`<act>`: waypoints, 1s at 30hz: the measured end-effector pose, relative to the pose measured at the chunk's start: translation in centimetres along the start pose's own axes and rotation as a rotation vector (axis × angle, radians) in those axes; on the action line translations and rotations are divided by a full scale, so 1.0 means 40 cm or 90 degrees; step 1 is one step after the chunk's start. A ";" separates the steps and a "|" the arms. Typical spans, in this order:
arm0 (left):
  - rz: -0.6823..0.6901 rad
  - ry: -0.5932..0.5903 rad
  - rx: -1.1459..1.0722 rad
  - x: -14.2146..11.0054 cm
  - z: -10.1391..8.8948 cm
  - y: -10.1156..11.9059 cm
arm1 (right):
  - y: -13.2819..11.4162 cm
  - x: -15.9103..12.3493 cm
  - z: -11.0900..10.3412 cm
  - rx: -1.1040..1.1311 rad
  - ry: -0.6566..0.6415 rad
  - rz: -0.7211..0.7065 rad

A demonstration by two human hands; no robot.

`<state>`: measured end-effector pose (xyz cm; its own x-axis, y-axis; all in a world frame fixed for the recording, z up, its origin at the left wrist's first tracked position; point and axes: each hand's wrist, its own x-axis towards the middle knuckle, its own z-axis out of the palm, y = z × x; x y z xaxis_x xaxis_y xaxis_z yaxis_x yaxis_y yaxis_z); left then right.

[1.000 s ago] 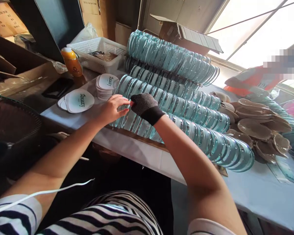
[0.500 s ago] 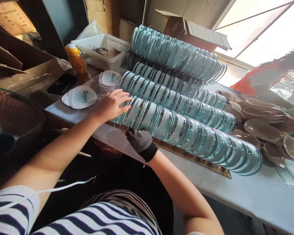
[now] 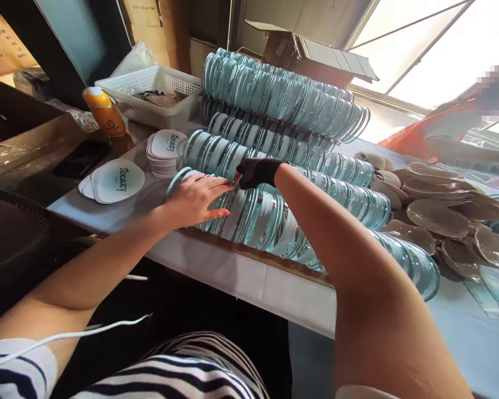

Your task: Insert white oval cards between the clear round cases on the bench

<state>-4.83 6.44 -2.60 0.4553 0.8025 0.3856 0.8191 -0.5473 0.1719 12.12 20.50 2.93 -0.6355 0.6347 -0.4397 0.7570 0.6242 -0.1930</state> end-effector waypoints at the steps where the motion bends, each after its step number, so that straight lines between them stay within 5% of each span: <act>1: -0.003 -0.001 0.002 -0.001 0.000 0.001 | -0.003 -0.007 0.002 -0.034 0.034 -0.013; 5: -0.014 0.014 0.003 -0.002 0.008 0.009 | -0.035 -0.083 0.030 -0.077 0.231 0.007; 9: -0.017 0.013 0.014 0.001 0.010 0.014 | -0.109 -0.204 0.122 -0.018 0.351 -0.014; 16: -0.035 -0.009 0.031 0.009 0.002 0.015 | -0.226 -0.262 0.435 -0.137 0.255 0.058; 20: -0.033 -0.031 0.020 0.010 -0.014 0.014 | -0.228 -0.248 0.523 -0.171 0.224 0.070; 23: -0.020 -0.038 0.022 0.015 -0.029 0.029 | -0.196 -0.288 0.478 -0.131 0.232 0.042; 28: 0.051 -0.038 0.015 0.040 -0.009 0.085 | -0.039 -0.329 0.242 -0.056 0.461 0.209; 30: 0.067 -0.036 0.011 0.052 0.012 0.101 | 0.027 -0.288 0.149 -0.047 0.363 0.234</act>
<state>-0.39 6.00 -1.55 0.5575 0.7535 0.3485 0.7715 -0.6253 0.1179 21.18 11.14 2.57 -0.3354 0.9395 0.0695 0.9394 0.3391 -0.0500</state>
